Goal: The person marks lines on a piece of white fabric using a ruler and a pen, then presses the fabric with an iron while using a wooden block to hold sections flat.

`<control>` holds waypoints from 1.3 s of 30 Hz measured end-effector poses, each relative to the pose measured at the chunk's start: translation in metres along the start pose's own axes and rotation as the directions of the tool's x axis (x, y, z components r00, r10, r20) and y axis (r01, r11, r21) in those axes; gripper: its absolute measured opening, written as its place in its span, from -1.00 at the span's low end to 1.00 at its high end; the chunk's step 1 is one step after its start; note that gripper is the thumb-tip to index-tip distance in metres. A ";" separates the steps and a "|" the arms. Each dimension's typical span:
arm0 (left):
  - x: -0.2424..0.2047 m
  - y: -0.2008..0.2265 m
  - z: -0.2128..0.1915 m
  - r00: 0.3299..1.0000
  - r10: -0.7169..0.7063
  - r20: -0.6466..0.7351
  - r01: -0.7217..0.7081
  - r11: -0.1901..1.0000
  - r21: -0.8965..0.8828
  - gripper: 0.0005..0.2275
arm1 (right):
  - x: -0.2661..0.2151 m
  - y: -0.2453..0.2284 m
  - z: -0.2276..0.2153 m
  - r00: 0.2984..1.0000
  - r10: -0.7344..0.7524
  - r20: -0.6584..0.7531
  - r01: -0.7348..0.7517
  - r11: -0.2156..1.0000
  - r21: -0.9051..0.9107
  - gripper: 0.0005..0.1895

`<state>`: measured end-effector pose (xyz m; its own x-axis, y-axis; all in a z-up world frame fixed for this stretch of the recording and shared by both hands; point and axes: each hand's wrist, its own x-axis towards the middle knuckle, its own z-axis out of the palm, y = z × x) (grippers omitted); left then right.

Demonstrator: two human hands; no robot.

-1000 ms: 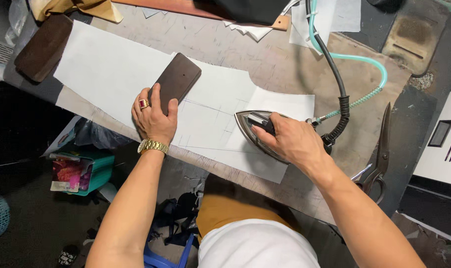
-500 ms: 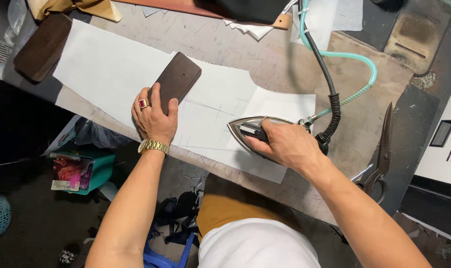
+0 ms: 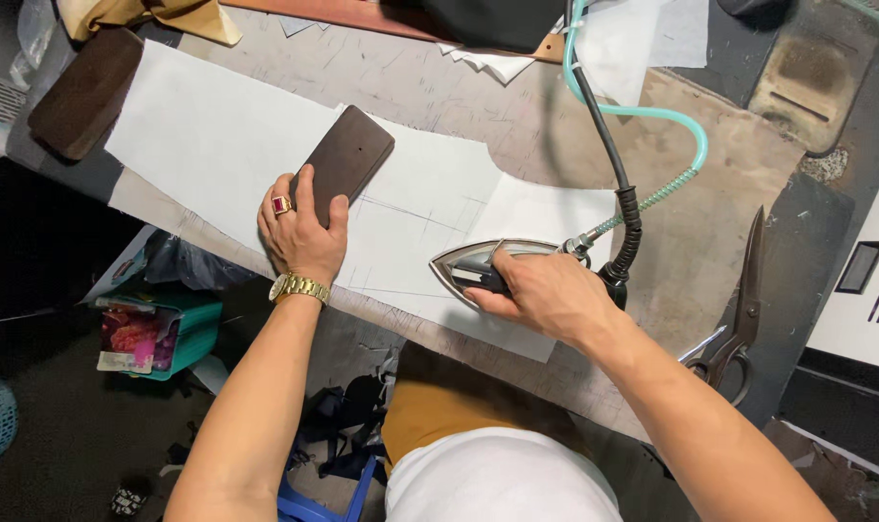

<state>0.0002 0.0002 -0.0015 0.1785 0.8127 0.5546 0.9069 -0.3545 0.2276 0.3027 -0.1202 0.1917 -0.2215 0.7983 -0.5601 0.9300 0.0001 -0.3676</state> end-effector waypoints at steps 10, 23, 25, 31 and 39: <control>0.001 0.000 0.000 1.000 -0.004 0.012 0.004 1.000 -0.001 -0.51 | 0.000 -0.014 0.006 0.993 -0.059 0.102 0.058 0.998 0.008 -0.49; -0.003 -0.005 0.005 1.000 -0.003 -0.005 0.003 1.000 0.023 -0.51 | -0.007 -0.014 0.019 0.999 -0.047 -0.027 0.045 0.996 -0.081 -0.42; -0.004 -0.006 0.008 1.000 -0.003 -0.004 0.003 0.999 0.036 -0.52 | -0.009 -0.010 0.020 0.998 -0.059 -0.013 0.057 0.995 -0.084 -0.41; -0.004 -0.005 0.005 1.000 -0.010 0.007 0.009 1.000 0.028 -0.51 | -0.015 0.014 0.021 0.993 0.068 -0.096 -0.066 0.997 0.028 -0.42; -0.002 -0.001 0.001 1.000 -0.014 0.015 0.014 1.000 0.021 -0.52 | -0.038 0.051 0.003 0.933 0.300 -0.200 -0.291 0.954 0.073 -0.38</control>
<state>-0.0007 -0.0001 -0.0038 0.1716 0.8244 0.5394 0.9169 -0.3338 0.2186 0.3581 -0.1522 0.1919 0.1308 0.8651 -0.4843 0.9303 -0.2759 -0.2415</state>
